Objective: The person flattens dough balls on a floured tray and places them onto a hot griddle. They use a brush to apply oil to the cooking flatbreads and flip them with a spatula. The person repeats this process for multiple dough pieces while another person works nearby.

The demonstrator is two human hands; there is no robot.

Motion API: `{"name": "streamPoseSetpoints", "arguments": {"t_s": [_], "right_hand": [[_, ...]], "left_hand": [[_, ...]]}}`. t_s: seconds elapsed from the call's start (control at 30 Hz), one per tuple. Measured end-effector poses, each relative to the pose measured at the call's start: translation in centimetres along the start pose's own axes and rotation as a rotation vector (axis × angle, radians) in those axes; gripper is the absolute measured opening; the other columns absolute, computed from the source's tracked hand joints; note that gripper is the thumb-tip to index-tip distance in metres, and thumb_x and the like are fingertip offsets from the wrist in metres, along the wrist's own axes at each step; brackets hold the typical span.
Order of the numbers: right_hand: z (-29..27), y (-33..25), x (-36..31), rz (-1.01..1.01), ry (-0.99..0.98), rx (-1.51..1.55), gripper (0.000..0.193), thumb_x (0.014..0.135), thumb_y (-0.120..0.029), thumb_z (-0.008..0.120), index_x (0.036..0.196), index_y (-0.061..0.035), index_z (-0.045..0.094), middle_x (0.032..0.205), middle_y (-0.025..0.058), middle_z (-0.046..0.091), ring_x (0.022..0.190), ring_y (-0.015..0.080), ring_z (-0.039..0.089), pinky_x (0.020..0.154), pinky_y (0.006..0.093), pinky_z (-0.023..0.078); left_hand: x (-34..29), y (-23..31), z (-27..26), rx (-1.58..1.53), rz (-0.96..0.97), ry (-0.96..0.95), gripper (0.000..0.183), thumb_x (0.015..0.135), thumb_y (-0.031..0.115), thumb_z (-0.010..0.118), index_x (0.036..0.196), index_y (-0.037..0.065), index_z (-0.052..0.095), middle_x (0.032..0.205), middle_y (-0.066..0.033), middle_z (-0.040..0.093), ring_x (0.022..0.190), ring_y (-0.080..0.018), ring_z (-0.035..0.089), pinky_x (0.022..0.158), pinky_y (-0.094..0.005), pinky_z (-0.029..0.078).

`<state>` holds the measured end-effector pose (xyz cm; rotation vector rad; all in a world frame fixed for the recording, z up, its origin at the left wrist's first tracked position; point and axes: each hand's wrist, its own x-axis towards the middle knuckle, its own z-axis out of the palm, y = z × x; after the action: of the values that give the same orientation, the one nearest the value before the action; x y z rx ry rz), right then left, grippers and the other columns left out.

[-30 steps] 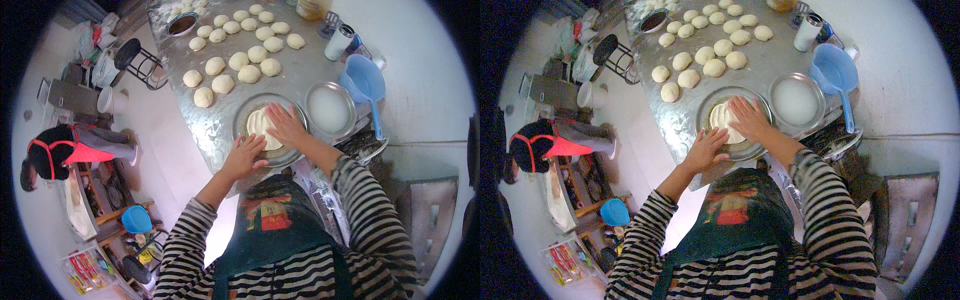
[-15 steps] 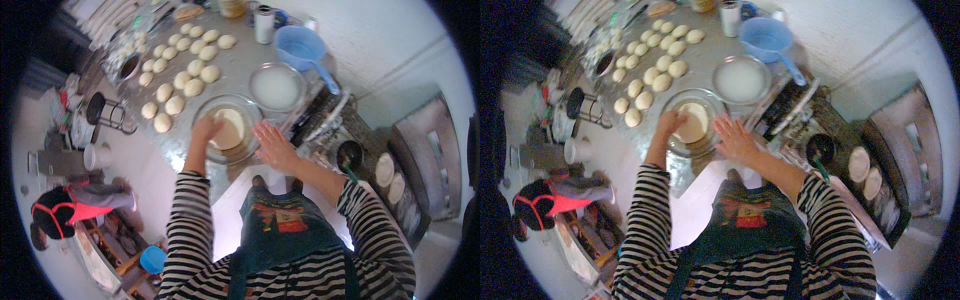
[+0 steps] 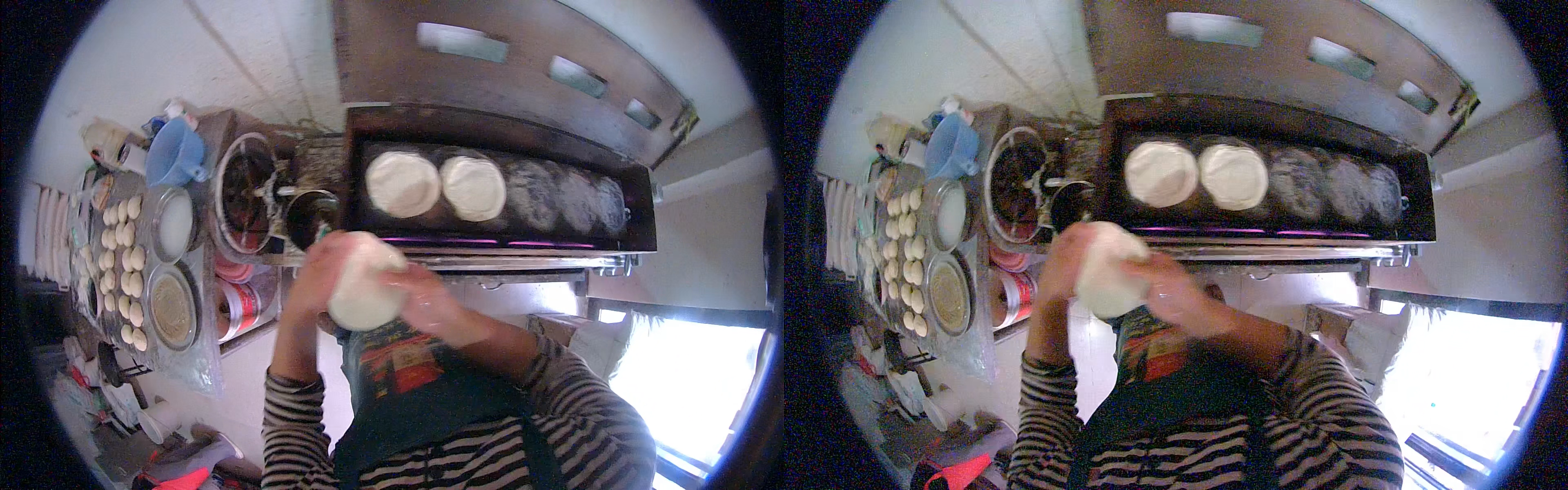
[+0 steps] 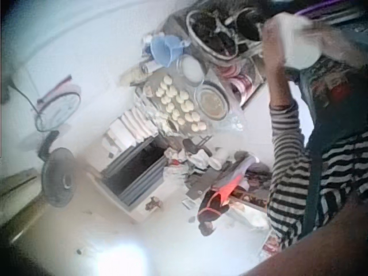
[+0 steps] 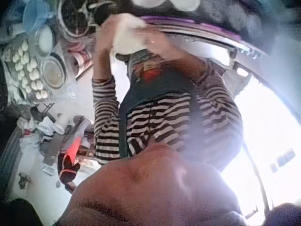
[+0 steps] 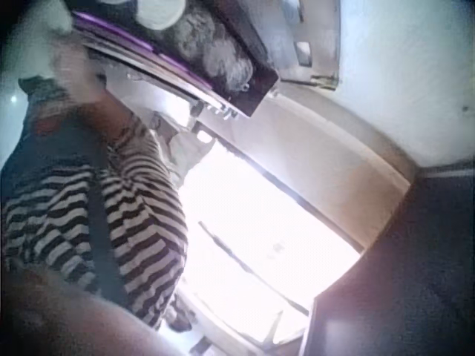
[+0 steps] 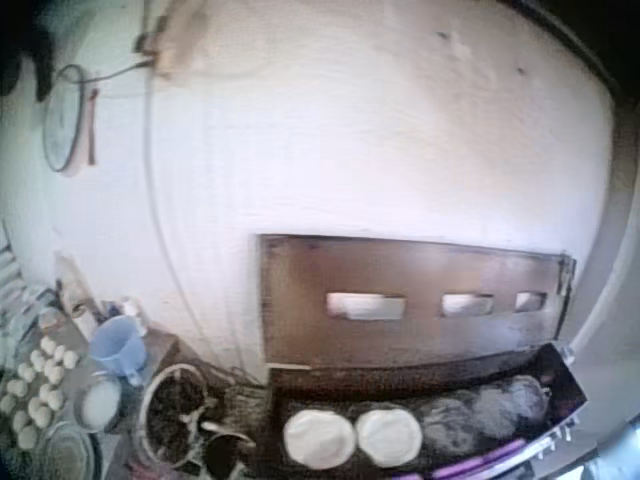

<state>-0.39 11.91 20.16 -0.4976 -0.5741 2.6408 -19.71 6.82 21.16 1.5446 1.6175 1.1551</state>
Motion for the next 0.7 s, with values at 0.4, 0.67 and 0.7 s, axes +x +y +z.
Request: {"name": "streamPoseSetpoints", "arguments": {"t_s": [0.4, 0.67, 0.7], "right_hand": [[-17.8, -23.0, -12.0, -0.529, 0.502, -1.785, 0.036, 0.076, -0.002, 0.05, 0.11, -0.0078, 0.059, 0.108, 0.0136, 0.059, 0.099, 0.0263, 0.057, 0.091, 0.0364, 0.042], [-24.1, -24.3, -4.2, -0.34, 0.264, -2.485, 0.047, 0.085, -0.021, 0.043, 0.13, -0.0067, 0.038, 0.141, 0.0103, 0.028, 0.132, 0.0241, 0.023, 0.108, 0.0441, 0.015], [-23.9, -23.6, -3.5, -0.365, 0.275, -2.55, 0.05, 0.087, -0.026, 0.041, 0.133, -0.0066, 0.033, 0.143, 0.0098, 0.024, 0.134, 0.0239, 0.019, 0.108, 0.0435, 0.013]], "left_hand": [[17.4, 5.8, 26.3, 0.433, 0.13, 0.012, 0.032, 0.079, 0.011, 0.06, 0.111, 0.01, 0.055, 0.11, -0.0157, 0.057, 0.102, -0.0278, 0.055, 0.088, -0.0454, 0.039], [14.0, 5.5, 21.5, -0.009, -0.169, 0.102, 0.034, 0.084, 0.008, 0.053, 0.118, 0.007, 0.051, 0.114, -0.0138, 0.057, 0.103, -0.0243, 0.057, 0.086, -0.0328, 0.044], [13.2, 5.7, 20.8, -0.056, -0.213, 0.125, 0.033, 0.085, 0.007, 0.053, 0.118, 0.006, 0.051, 0.113, -0.0131, 0.057, 0.101, -0.0228, 0.058, 0.085, -0.0313, 0.045]]}}
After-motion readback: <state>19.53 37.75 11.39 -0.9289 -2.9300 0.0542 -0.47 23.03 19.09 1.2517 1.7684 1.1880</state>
